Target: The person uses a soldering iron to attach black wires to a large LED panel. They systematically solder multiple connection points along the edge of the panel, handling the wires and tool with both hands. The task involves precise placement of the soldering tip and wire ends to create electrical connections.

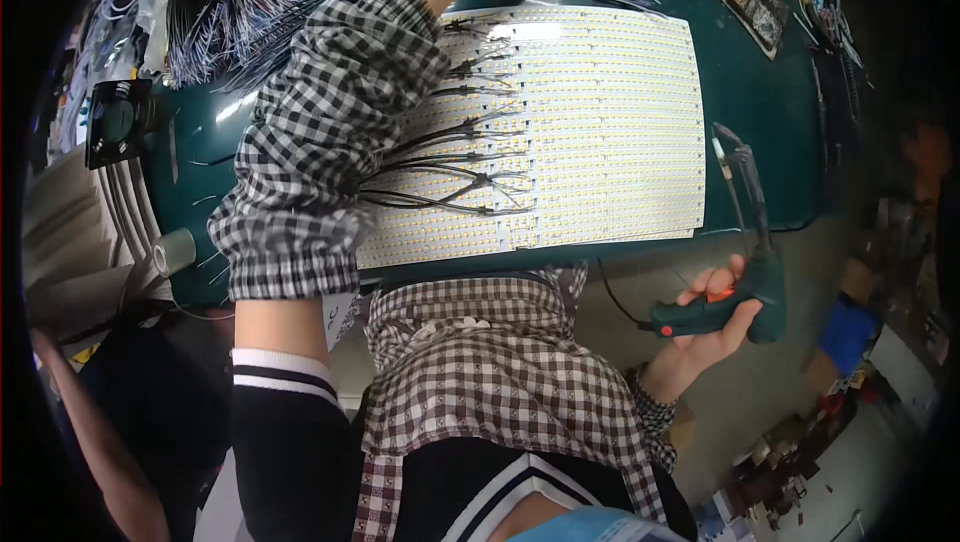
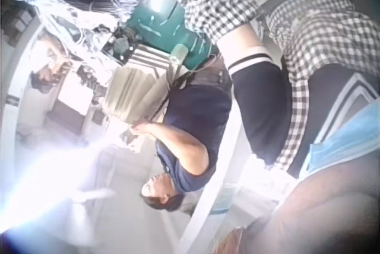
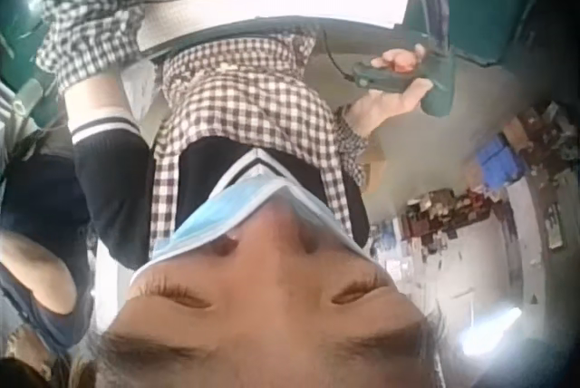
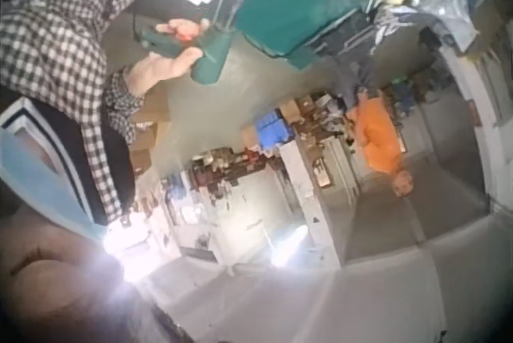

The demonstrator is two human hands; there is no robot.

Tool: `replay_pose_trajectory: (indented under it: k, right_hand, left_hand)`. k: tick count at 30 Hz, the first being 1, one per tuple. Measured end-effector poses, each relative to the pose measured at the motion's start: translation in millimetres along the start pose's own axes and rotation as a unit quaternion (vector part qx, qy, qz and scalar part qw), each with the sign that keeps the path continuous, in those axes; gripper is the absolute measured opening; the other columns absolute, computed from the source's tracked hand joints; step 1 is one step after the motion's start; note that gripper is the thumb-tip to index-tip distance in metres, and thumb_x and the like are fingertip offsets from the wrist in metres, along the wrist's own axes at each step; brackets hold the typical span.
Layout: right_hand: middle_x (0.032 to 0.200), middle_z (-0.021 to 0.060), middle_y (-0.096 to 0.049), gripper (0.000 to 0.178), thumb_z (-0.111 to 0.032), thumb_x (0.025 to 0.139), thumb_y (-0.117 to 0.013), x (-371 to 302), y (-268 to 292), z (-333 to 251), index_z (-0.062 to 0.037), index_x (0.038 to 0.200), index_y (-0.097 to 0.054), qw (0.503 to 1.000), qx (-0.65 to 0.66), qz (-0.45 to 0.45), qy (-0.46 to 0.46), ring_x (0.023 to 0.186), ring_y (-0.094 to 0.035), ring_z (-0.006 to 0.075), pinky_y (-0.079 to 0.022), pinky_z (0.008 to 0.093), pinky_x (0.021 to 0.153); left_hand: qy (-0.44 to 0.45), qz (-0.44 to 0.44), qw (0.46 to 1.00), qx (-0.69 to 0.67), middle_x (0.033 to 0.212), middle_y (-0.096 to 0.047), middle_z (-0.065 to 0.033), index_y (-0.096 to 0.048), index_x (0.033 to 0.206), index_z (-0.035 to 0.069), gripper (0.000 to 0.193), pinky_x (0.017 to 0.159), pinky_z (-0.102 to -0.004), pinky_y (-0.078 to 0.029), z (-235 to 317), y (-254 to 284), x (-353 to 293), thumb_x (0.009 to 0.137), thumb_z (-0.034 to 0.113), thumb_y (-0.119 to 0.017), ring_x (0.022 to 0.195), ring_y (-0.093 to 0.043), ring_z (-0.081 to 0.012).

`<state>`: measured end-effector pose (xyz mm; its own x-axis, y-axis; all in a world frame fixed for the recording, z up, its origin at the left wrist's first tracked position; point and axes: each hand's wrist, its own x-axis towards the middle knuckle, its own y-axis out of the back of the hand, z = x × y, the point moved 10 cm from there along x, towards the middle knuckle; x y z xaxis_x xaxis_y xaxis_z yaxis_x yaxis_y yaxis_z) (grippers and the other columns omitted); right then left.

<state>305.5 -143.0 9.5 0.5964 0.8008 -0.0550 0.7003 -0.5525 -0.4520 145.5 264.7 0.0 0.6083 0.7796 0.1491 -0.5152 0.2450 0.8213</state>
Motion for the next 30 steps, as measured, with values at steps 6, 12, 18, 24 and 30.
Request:
replay_pose_trajectory:
  k: [6, 12, 18, 24, 30]
  right_hand:
    - [0.083, 0.0096, -0.058, 0.059, -0.045, 0.094, -0.045, -24.6, 18.2, -14.2, 0.0077, 0.12, -0.044, 0.996, -0.035, 0.079, 0.025, 0.076, -0.057, 0.0188, -0.055, 0.0244, 0.05]
    - [0.083, 0.0096, -0.059, 0.058, -0.044, 0.094, -0.045, -27.7, 17.9, -15.3, 0.0081, 0.119, -0.044, 0.997, -0.012, 0.073, 0.034, 0.077, -0.059, 0.0192, -0.055, 0.0255, 0.05]
    - [0.083, 0.0106, -0.059, 0.056, -0.041, 0.095, -0.045, -29.1, 24.6, -15.5, 0.0088, 0.119, -0.045, 0.996, -0.016, 0.074, 0.05, 0.075, -0.06, 0.0198, -0.056, 0.0263, 0.048]
    - [0.083, 0.0106, -0.059, 0.055, -0.04, 0.096, -0.044, -27.2, 21.2, -15.3, 0.0092, 0.119, -0.044, 0.997, -0.004, 0.061, 0.049, 0.076, -0.061, 0.0199, -0.056, 0.0263, 0.048]
    - [0.086, 0.0112, -0.059, 0.057, -0.041, 0.096, -0.044, -29.7, 35.1, -4.4, 0.0094, 0.122, -0.042, 0.996, 0.007, 0.084, 0.028, 0.08, -0.06, 0.0201, -0.057, 0.0266, 0.05]
  left_hand:
    - [-0.069, 0.11, 0.991, -0.034, 0.088, -0.063, -0.0202, -0.062, 0.084, 0.001, 0.017, 0.077, -0.042, -0.047, 25.2, 25.1, -5.5, 0.079, 0.017, -0.062, 0.087, -0.061, -0.0358]
    - [-0.091, 0.029, 0.995, -0.004, 0.086, -0.062, -0.0207, -0.059, 0.087, -0.001, 0.019, 0.076, -0.0428, -0.047, 40.1, 14.0, -12.8, 0.08, 0.017, -0.06, 0.085, -0.06, -0.0368]
    - [-0.067, 0.074, 0.992, 0.072, 0.093, -0.065, -0.0107, -0.063, 0.093, 0.007, 0.021, 0.074, -0.0384, -0.048, 27.8, 23.9, -6.7, 0.085, 0.025, -0.06, 0.089, -0.061, -0.0297]
    - [-0.141, 0.184, 0.966, 0.111, 0.095, -0.061, -0.0182, -0.06, 0.096, 0.005, 0.02, 0.075, -0.0428, -0.047, 76.5, 103.2, -37.6, 0.082, 0.019, -0.061, 0.087, -0.06, -0.0336]
    - [-0.181, 0.075, 0.975, 0.107, 0.082, -0.055, -0.0093, -0.059, 0.088, 0.008, 0.012, 0.06, -0.0381, -0.047, 161.1, 71.4, -159.6, 0.076, 0.005, -0.06, 0.078, -0.058, -0.0284]
